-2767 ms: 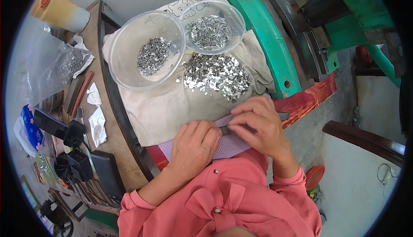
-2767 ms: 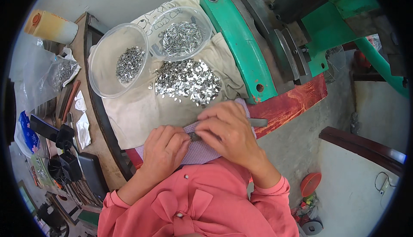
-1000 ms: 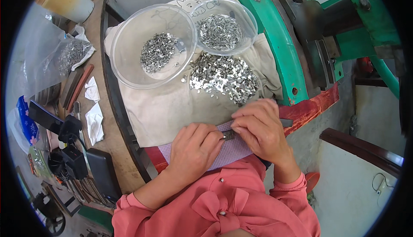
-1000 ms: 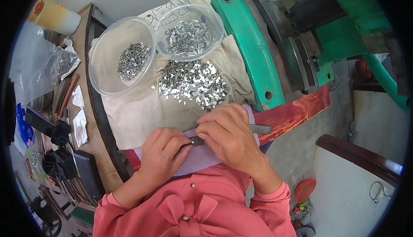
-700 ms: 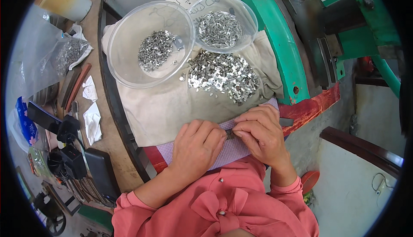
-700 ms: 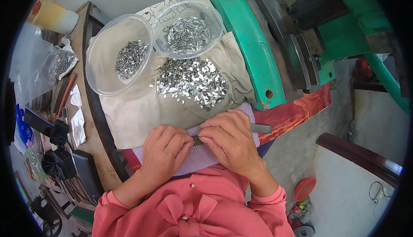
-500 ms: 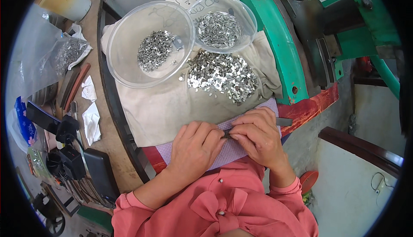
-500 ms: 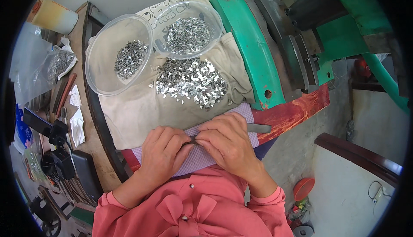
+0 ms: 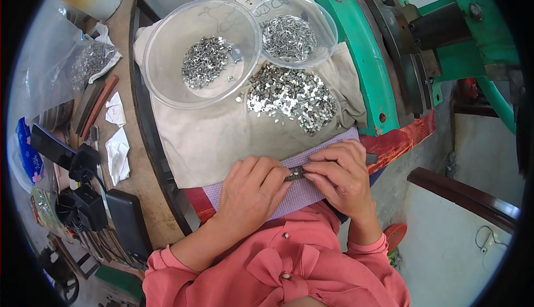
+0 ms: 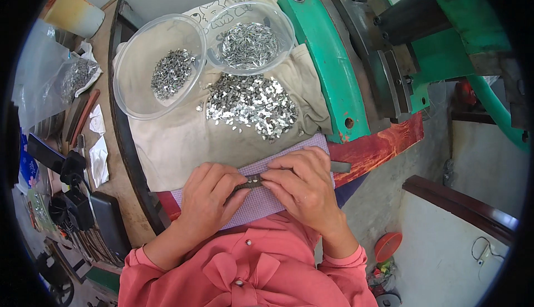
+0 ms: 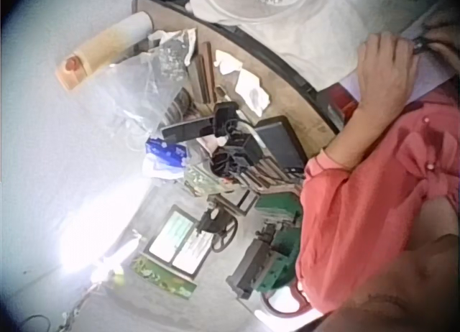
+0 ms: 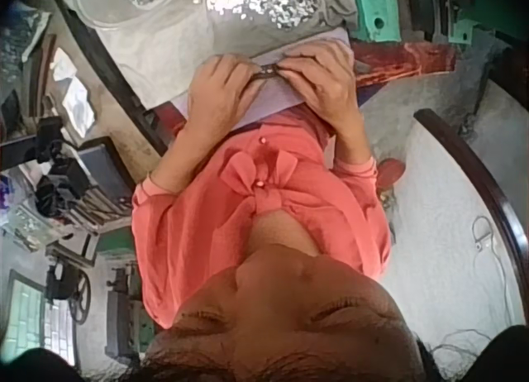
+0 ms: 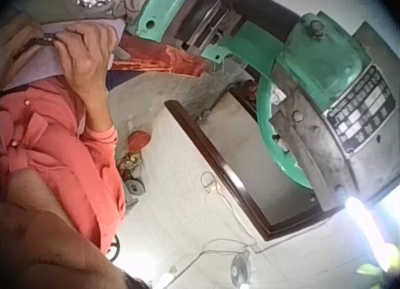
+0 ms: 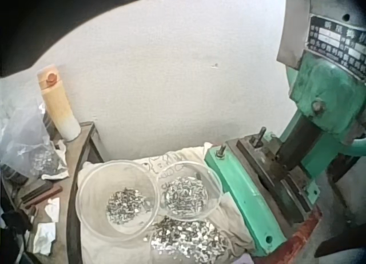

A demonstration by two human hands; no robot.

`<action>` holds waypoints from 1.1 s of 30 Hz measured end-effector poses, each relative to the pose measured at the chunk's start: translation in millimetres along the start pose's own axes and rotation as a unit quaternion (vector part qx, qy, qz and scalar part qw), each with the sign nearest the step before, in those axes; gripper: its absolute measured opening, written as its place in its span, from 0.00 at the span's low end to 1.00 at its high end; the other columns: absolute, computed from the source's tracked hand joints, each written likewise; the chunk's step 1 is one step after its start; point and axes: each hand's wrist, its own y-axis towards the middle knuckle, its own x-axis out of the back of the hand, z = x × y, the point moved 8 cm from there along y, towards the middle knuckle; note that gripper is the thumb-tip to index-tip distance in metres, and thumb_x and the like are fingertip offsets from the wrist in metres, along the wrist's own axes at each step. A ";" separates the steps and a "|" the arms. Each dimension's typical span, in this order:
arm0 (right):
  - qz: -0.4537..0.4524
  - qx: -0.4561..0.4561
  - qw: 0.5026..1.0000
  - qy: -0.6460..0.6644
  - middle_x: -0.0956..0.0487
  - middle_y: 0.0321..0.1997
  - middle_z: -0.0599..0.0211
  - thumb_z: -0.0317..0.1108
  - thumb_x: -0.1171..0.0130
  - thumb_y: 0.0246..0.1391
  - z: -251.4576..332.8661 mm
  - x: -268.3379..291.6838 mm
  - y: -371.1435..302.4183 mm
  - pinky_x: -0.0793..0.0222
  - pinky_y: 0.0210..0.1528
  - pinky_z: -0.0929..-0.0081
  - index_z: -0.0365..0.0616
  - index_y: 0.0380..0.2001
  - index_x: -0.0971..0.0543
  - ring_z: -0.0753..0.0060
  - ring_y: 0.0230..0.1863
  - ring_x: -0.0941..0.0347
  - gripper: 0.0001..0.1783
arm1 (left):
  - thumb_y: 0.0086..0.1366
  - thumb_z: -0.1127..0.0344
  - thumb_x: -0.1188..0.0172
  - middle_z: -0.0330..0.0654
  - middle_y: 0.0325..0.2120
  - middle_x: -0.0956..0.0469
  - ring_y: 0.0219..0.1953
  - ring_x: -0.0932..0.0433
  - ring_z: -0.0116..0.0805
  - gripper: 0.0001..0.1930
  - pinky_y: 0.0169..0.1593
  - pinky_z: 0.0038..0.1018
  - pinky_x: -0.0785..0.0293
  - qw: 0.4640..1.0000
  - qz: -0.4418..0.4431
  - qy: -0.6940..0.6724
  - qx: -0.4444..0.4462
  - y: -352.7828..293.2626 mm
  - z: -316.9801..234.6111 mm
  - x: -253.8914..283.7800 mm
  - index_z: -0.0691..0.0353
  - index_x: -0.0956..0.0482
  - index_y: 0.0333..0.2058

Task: The person picks up small metal components from a pile and places them into slots on a metal strip. They then insert the strip into a green press machine and operate the lever to process the parts. The person repeats this cycle of loading and pressing throughout the video.

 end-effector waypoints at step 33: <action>0.105 0.166 0.968 -0.154 0.21 0.40 0.73 0.32 0.40 0.45 42.1 -13.6 23.5 0.39 0.65 0.55 0.44 0.26 0.19 0.68 0.50 0.26 0.05 | 0.48 0.75 0.27 0.44 0.36 0.22 0.36 0.24 0.45 0.17 0.38 0.37 0.27 0.999 -0.019 0.018 0.024 -16.0 10.6 25.0 0.62 0.21 0.38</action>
